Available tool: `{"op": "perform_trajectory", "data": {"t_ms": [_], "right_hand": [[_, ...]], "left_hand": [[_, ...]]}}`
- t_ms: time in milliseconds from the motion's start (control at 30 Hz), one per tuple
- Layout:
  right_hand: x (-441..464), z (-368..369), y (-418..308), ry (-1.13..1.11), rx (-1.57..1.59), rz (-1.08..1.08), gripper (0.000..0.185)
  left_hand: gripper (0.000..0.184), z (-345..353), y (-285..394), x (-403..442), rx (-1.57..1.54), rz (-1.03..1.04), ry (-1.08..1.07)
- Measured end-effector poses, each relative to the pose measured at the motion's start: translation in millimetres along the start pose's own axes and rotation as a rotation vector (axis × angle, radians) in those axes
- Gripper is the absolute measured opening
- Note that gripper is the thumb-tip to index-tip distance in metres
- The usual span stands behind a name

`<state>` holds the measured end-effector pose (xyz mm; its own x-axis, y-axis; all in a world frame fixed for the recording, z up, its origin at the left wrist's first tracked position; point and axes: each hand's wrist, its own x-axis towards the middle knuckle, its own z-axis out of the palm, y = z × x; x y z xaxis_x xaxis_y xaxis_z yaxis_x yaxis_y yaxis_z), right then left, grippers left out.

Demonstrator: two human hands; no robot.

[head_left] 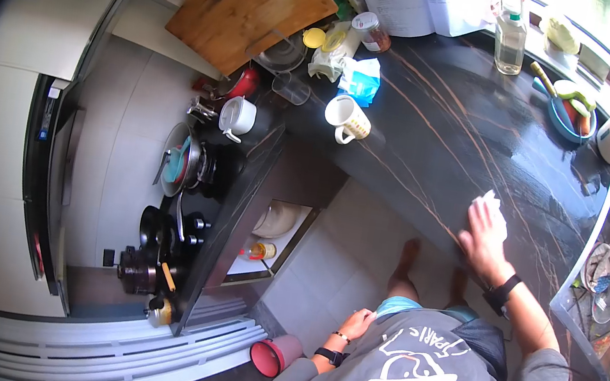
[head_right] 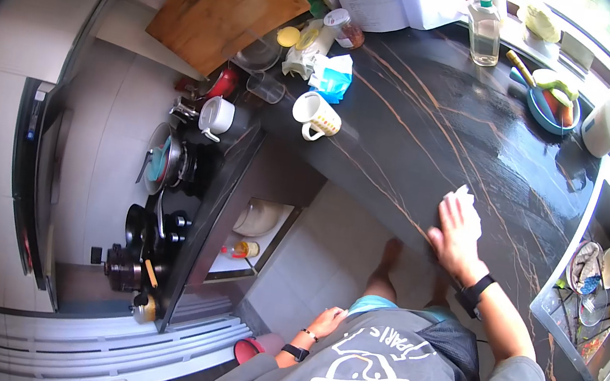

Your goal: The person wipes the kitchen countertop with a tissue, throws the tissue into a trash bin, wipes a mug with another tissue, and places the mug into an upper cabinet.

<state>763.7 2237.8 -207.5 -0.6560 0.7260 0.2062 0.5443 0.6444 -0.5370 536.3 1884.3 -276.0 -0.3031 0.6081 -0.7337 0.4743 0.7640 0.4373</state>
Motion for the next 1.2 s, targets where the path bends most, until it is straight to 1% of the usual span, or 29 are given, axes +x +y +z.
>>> {"op": "perform_trajectory", "data": {"t_ms": [33,100,133,233,300,367,433,500,633,700,800,867,900,967,1033,1067,1100,1133,1167,1200], "right_hand": [[4,-3,-23,-0.17,-0.07,0.011,0.064],[19,25,-39,-0.208,-0.023,-0.065,0.071],[36,29,-55,-0.247,0.003,-0.09,0.07],[84,80,-86,-0.275,0.128,-0.184,0.064],[121,108,-105,-0.257,0.184,-0.239,0.058],[157,133,-113,-0.204,0.18,-0.274,0.054],[195,137,-111,-0.165,0.112,-0.248,0.05],[222,138,-96,0.004,0.122,-0.18,0.044],[242,110,-45,0.194,0.003,-0.008,0.042],[228,96,-14,0.323,-0.022,0.072,0.044],[188,64,40,0.329,-0.126,0.259,0.045],[150,40,75,0.383,-0.178,0.362,0.044],[128,26,93,0.421,-0.185,0.39,0.045],[67,12,150,0.419,-0.332,0.555,0.045],[3,-6,195,0.456,-0.404,0.594,0.046],[-37,-11,229,0.45,-0.462,0.615,0.046],[-65,-14,247,0.443,-0.52,0.638,0.046],[-72,-15,239,0.469,-0.508,0.702,0.046],[-76,-14,232,0.492,-0.496,0.768,0.046],[-72,-2,225,0.469,-0.574,0.725,0.048]], "left_hand": [[0.047,-7,-2,7,0.001,0.002,-0.007],[0.046,-27,-8,22,0.006,0.019,-0.036],[0.046,-39,-10,28,0.012,0.023,-0.044],[0.047,-80,-18,50,0.032,0.032,-0.034],[0.047,-108,-30,64,0.029,0.025,0.024],[0.046,-133,-45,74,0.035,0.016,0.03],[0.045,-156,-58,78,-0.089,-0.051,0.055],[0.045,-175,-74,82,-0.106,-0.036,0.045],[0.046,-203,-98,93,-0.055,-0.091,0.016],[0.047,-209,-107,97,-0.063,-0.092,0.017],[0.048,-213,-114,109,-0.018,-0.045,0.055],[0.049,-222,-98,115,-0.043,-0.067,0.017],[0.05,-222,-92,115,-0.068,-0.097,-0.021],[0.051,-214,-96,123,-0.113,-0.082,0.01],[0.052,-208,-95,124,-0.148,-0.063,0.046],[0.053,-205,-90,122,-0.156,-0.065,0.031],[0.053,-202,-86,120,-0.162,-0.068,0.015],[0.052,-198,-84,120,-0.113,-0.059,-0.001],[0.051,-194,-82,118,-0.164,-0.078,-0.025],[0.05,-192,-78,117,-0.151,-0.083,-0.034]]}}
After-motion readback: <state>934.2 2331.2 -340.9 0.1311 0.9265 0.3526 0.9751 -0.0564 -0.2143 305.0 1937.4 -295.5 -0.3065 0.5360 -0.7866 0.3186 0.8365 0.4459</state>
